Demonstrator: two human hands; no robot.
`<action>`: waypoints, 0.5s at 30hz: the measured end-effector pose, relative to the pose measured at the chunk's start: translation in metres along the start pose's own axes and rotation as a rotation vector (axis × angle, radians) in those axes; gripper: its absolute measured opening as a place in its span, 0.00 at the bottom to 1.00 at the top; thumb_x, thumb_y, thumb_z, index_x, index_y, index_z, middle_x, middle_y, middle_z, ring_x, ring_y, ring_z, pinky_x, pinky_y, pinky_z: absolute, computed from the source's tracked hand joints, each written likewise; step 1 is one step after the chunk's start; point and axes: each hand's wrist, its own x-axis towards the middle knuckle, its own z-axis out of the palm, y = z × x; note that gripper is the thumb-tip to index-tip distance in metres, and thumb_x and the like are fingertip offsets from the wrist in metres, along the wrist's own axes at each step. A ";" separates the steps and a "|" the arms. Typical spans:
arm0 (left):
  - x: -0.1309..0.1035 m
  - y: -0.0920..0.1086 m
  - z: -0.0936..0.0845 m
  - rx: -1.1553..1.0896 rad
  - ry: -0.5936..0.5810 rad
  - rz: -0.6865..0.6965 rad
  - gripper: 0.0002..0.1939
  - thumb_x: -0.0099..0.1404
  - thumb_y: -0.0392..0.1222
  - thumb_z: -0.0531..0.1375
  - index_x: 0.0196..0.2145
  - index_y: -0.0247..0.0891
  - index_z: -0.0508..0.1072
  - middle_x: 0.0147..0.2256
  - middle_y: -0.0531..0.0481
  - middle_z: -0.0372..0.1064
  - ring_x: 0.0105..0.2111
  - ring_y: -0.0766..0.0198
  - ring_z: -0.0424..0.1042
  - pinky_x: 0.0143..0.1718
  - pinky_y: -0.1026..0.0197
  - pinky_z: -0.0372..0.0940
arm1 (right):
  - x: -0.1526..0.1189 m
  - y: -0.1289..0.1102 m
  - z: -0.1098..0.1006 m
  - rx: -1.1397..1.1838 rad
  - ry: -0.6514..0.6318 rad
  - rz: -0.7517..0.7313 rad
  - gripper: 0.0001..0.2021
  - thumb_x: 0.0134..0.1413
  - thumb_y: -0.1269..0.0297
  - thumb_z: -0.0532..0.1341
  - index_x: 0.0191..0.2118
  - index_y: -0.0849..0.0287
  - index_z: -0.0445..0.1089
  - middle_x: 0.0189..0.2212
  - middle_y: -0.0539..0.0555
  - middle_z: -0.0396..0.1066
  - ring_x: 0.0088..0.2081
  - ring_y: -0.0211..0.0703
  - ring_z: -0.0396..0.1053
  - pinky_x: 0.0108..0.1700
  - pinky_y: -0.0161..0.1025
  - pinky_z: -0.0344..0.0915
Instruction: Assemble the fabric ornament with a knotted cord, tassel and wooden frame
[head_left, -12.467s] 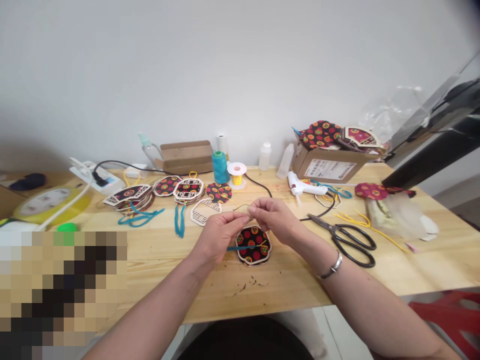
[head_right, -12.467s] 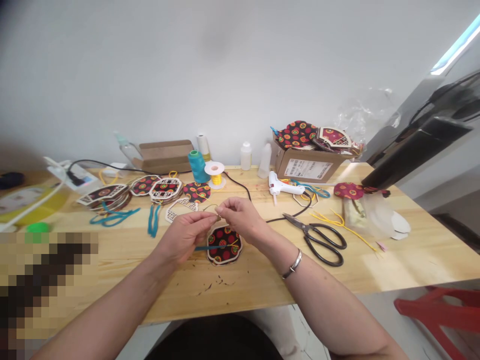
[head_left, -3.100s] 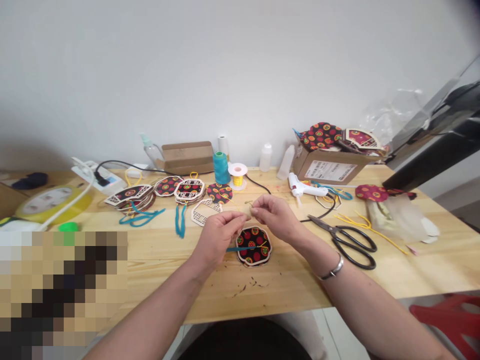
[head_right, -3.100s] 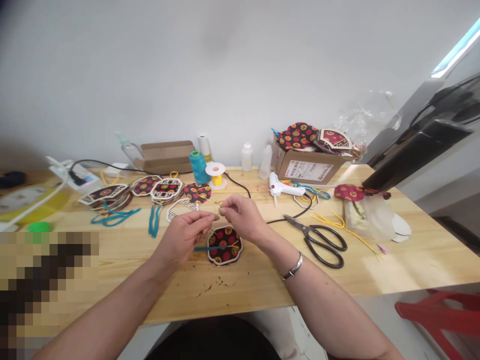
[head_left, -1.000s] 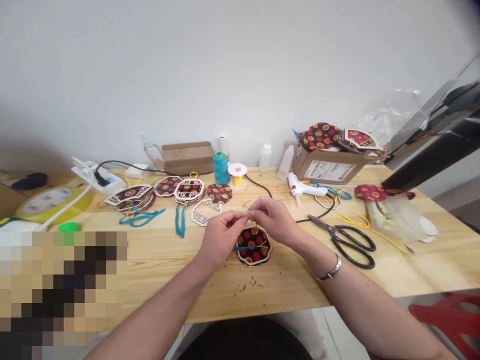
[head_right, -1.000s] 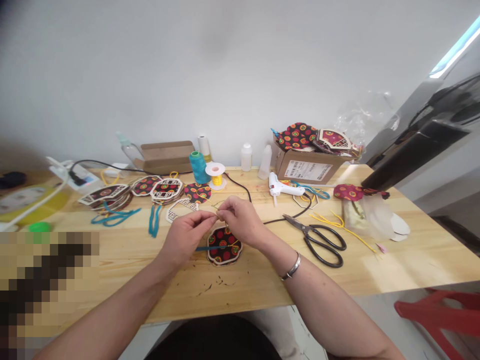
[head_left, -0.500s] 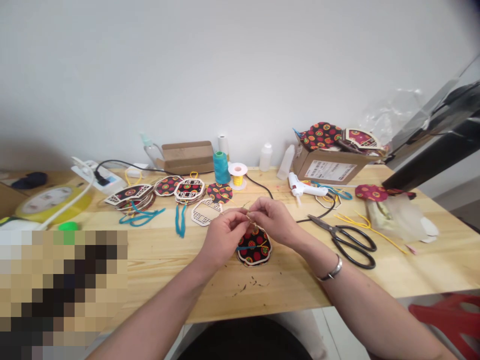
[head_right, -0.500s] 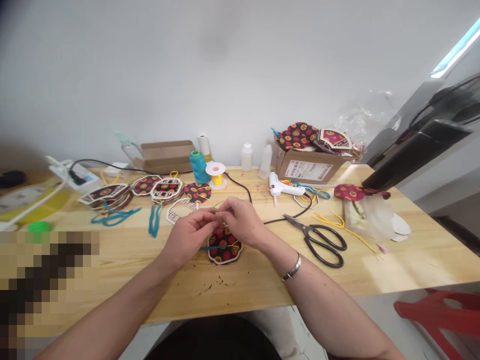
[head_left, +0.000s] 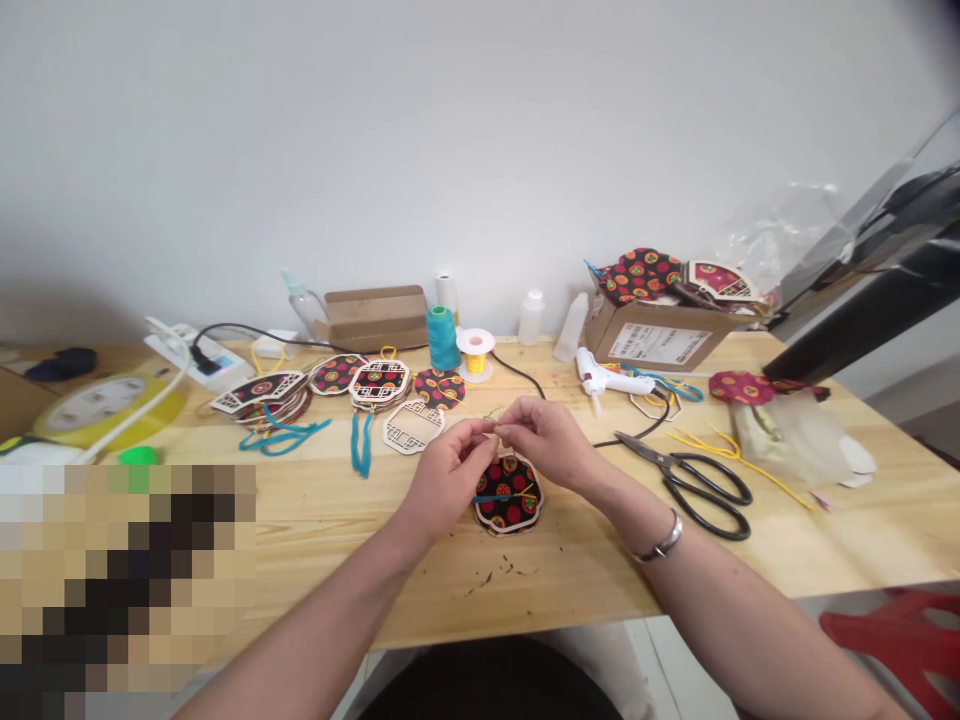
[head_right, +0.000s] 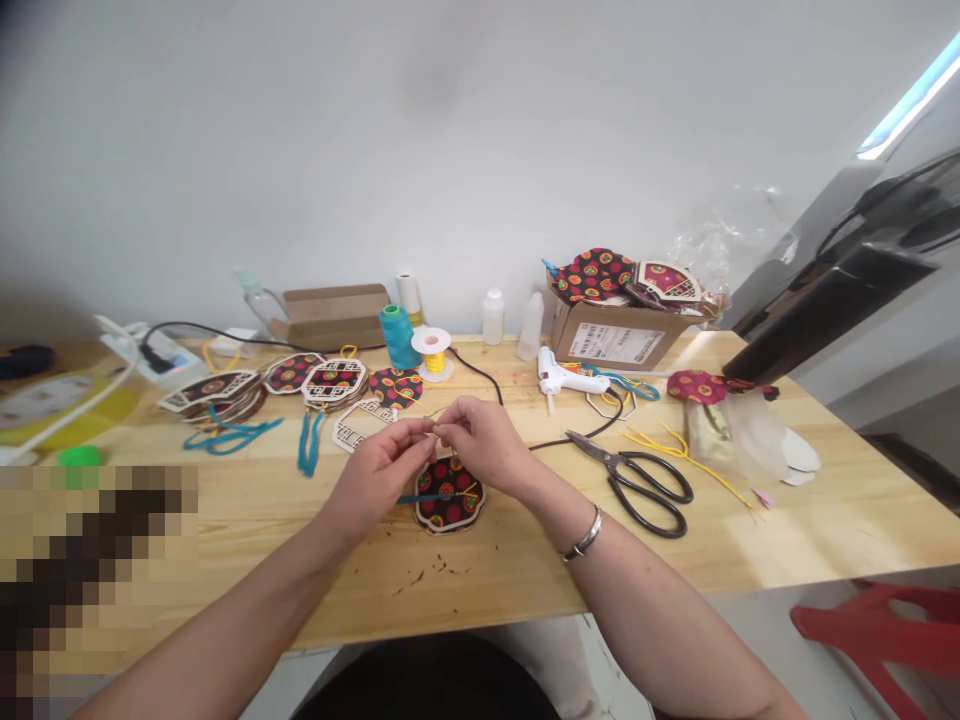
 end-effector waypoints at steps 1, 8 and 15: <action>0.000 -0.001 0.000 -0.004 -0.001 -0.001 0.13 0.56 0.44 0.60 0.38 0.36 0.72 0.29 0.51 0.72 0.31 0.63 0.70 0.35 0.62 0.64 | 0.000 0.000 0.000 0.011 -0.002 0.003 0.04 0.48 0.70 0.58 0.26 0.60 0.67 0.22 0.48 0.67 0.25 0.34 0.62 0.29 0.33 0.59; -0.001 -0.001 -0.001 0.009 -0.012 -0.024 0.11 0.58 0.44 0.58 0.36 0.35 0.72 0.27 0.51 0.71 0.28 0.64 0.71 0.33 0.61 0.66 | 0.001 0.001 0.001 0.009 -0.011 0.017 0.03 0.48 0.70 0.58 0.26 0.61 0.67 0.22 0.48 0.67 0.25 0.34 0.62 0.29 0.33 0.59; -0.001 -0.001 -0.001 0.090 0.020 0.040 0.10 0.59 0.43 0.59 0.36 0.36 0.74 0.33 0.49 0.75 0.33 0.63 0.71 0.36 0.62 0.65 | 0.001 0.003 0.002 0.019 0.003 0.002 0.03 0.48 0.69 0.59 0.26 0.61 0.67 0.22 0.48 0.67 0.25 0.34 0.62 0.28 0.33 0.59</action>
